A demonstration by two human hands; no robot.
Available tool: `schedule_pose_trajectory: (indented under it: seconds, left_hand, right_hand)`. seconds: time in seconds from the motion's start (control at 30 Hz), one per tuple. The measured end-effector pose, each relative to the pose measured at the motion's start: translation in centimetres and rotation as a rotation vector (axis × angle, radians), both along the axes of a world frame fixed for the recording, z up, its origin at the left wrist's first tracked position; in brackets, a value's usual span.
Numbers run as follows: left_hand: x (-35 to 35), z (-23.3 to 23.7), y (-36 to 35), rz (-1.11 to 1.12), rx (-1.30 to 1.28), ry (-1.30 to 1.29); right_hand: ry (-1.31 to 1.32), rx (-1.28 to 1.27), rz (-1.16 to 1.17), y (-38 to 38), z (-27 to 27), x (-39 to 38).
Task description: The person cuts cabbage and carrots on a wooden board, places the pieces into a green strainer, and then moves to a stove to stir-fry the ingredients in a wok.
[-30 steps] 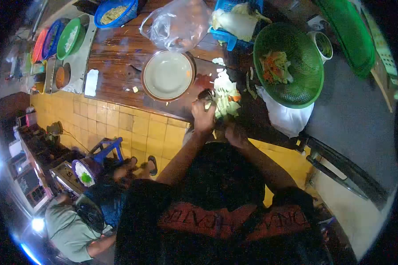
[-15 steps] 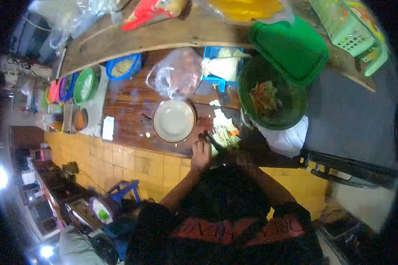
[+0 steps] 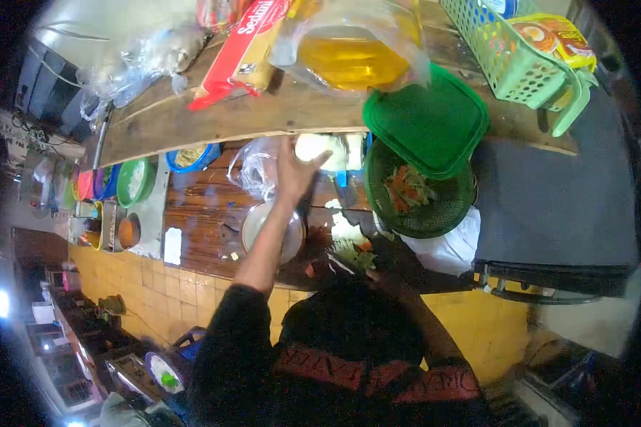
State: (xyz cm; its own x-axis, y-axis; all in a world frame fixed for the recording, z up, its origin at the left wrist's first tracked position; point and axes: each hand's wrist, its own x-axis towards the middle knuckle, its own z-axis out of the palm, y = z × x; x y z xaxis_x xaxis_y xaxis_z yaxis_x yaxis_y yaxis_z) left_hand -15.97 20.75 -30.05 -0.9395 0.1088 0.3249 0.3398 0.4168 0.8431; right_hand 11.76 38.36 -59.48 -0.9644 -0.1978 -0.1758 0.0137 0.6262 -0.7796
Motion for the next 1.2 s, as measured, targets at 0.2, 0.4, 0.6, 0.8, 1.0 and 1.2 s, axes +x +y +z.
schedule_pose_trajectory:
  seconds: [0.2,0.4,0.6,0.8,1.0,1.2]
  left_hand:
    - [-12.2,-10.7,1.9,-0.003,-0.487,0.049]
    - [-9.2,-10.0,1.2,0.003,-0.215,-0.011]
    - [10.9,-11.8,-0.7,-0.464,-0.334,0.287]
    - [18.9,-18.6,-0.9,-0.298,-0.825,0.404]
    - [18.8,-19.8,-0.2,-0.252,-0.767,0.351]
    - [18.4,-20.0,-0.8,-0.289,-0.465,0.055]
  right_hand:
    - [-0.659,-0.255,-0.189,1.6,11.6,-0.2]
    - [-0.216,0.082,-0.259,2.3,20.1,1.8]
    - [-0.144,-0.032,-0.393,4.1,18.3,3.6]
    - [0.035,0.141,-0.117,5.0,15.0,4.0]
    - [-0.052,0.132,-0.192,3.8,14.9,2.4]
    - [-0.334,0.205,-0.236,2.8,18.6,0.8]
